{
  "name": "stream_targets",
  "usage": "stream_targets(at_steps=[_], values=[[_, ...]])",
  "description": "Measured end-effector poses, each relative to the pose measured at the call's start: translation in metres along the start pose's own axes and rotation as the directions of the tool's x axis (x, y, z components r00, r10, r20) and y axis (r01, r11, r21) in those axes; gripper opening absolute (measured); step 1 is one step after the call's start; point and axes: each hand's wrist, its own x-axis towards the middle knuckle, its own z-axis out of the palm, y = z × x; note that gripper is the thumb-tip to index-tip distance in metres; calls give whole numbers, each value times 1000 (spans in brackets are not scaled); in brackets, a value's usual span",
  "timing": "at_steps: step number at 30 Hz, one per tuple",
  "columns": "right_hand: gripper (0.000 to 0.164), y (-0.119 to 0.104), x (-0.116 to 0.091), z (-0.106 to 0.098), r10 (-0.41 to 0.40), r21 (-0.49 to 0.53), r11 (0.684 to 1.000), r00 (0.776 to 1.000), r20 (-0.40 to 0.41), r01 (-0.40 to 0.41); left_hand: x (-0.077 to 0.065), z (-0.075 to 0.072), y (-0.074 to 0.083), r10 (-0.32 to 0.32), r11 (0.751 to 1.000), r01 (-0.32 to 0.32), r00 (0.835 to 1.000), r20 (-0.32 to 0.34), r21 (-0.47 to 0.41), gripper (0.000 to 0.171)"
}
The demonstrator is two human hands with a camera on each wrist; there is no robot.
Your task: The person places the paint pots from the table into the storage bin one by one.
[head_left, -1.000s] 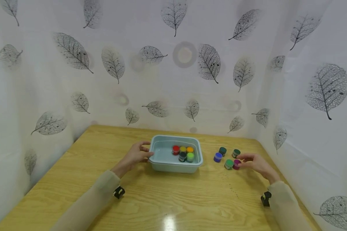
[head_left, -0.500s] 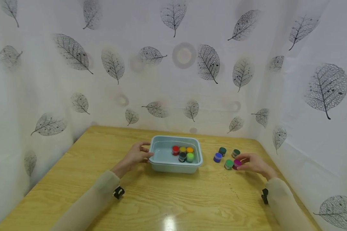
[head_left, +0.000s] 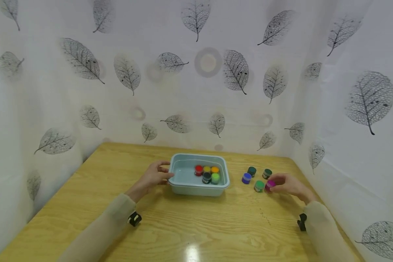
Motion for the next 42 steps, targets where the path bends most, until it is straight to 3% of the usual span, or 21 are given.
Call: stream_targets(at_steps=[10, 19, 31, 42], values=[[52, -6, -11, -5, -11, 104, 995, 1000, -22, 13, 2, 0, -1, -2, 1000, 2, 1000, -10, -6, 58], [51, -12, -5, -1, 0, 131, 991, 1000, 29, -4, 0, 0, 0, -1, 1000, 1, 1000, -9, -6, 60], [53, -47, 2, 23, 27, 242, 969, 996, 81, -46, -1, 1, 0, -5, 1000, 5, 1000, 2, -27, 60], [57, -71, 13, 46, -40, 206, 978, 992, 121, 14, 2, 0, -2, -2, 1000, 2, 1000, 1, -21, 59]])
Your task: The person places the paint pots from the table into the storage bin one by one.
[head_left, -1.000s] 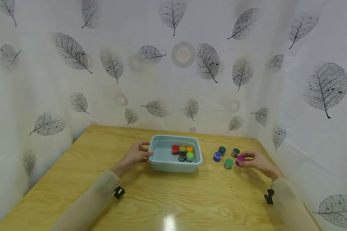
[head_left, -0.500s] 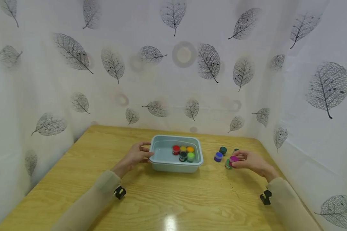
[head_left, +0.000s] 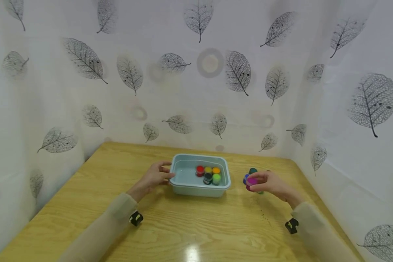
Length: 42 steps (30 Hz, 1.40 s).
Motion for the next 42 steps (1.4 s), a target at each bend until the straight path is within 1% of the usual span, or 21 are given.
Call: stream_targets(at_steps=[2, 6, 10, 15, 18, 22, 26, 29, 34, 36, 40, 42], values=[[58, 1, 2, 3, -21, 13, 1000, 1000, 11, 21, 0, 0, -1, 0, 1000, 0, 1000, 3, 8, 58], [56, 6, 5, 10, -39, 58, 998, 999, 4, 39, 0, 1, 0, -3, 1000, 3, 1000, 7, 19, 59], [57, 8, 8, 18, -40, 79, 996, 998, -53, 44, 2, 2, 2, -7, 1000, 7, 1000, 10, 22, 60], [63, 0, 12, 31, -33, 111, 993, 990, -140, 49, 3, 4, 5, -24, 999, 24, 1000, 5, 27, 60], [61, -5, 16, 40, -26, 129, 990, 982, -187, 51, 2, 5, 6, -24, 999, 24, 1000, 6, 29, 60], [58, -8, 23, 51, -24, 111, 993, 972, -235, 51, 0, 5, 7, -26, 999, 26, 1000, 2, 29, 61], [55, -12, 30, 59, -48, 128, 988, 961, -272, 86, 0, 5, 7, -24, 999, 24, 1000, 3, 25, 61], [54, -17, 35, 64, -72, 157, 980, 956, -285, 120, 0, 5, 8, -16, 1000, 16, 1000, 2, 23, 61], [54, -27, 43, 70, -96, 157, 977, 954, -285, 145, 1, 5, 7, -13, 1000, 13, 1000, 5, 23, 61], [55, -30, 46, 72, -118, 149, 975, 954, -275, 164, 1, 4, 6, -13, 1000, 13, 1000, 8, 27, 61], [56, -38, 51, 74, -127, 130, 978, 960, -251, 163, 0, 3, 4, -18, 999, 18, 1000, 6, 38, 61], [55, -42, 53, 76, -115, 116, 982, 964, -238, 146, 0, 2, 3, -17, 999, 17, 1000, 8, 43, 62]])
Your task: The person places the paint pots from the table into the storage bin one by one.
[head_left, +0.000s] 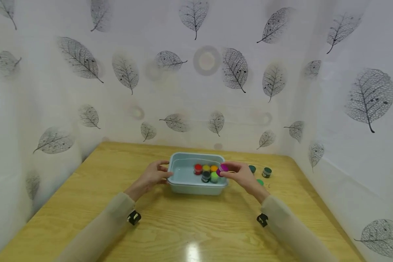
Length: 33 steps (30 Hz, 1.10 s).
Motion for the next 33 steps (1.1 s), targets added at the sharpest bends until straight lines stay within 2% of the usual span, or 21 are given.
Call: stream_targets(at_steps=[5, 10, 13, 19, 28, 33], values=[[49, -13, 5, 11, 10, -49, 999, 999, 38, -8, -4, 0, 1, -3, 1000, 3, 1000, -3, 0, 61], [51, -15, 12, 20, 16, -90, 996, 994, 106, -6, -4, 1, -1, -2, 1000, 2, 1000, -2, -2, 61], [54, -12, 20, 24, 7, -125, 992, 990, 143, 11, -3, 1, -3, 5, 1000, -5, 1000, -4, -6, 62], [43, -13, 32, 31, -17, -143, 989, 987, 163, 40, 0, 1, -2, 15, 1000, -15, 1000, -14, -7, 62], [46, -15, 44, 38, -35, -188, 979, 975, 219, 77, 0, 0, 0, 51, 999, -51, 998, 26, -6, 60], [44, -17, 54, 41, -49, -259, 958, 964, 262, 120, -2, 0, 2, 47, 999, -47, 999, 28, 4, 60]])
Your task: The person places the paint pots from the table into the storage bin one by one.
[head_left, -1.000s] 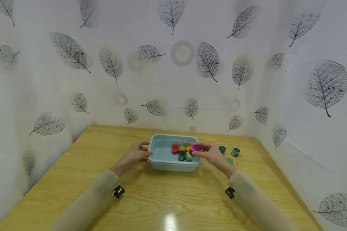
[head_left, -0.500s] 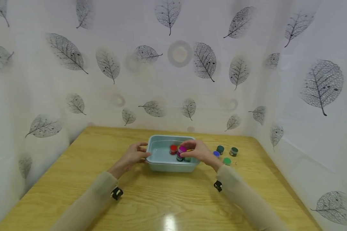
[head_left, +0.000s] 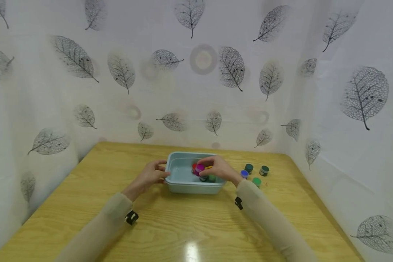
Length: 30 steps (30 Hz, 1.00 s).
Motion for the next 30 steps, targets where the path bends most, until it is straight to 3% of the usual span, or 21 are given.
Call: stream_targets(at_steps=[9, 15, 22, 30], values=[[38, 3, 21, 3, -26, -19, 999, 997, 77, 28, 1, -2, 2, -19, 1000, 19, 1000, -3, 15, 60], [40, 5, 27, 7, -11, -58, 998, 997, 76, 15, 2, -1, 0, -10, 1000, 10, 1000, -5, 19, 60], [40, 9, 34, 13, 0, -177, 984, 996, 85, 15, 0, 0, -1, -11, 1000, 11, 1000, -10, 13, 59], [40, 10, 35, 15, 19, -201, 980, 994, 104, 2, 0, 0, 0, -4, 1000, 4, 1000, 1, 7, 59]])
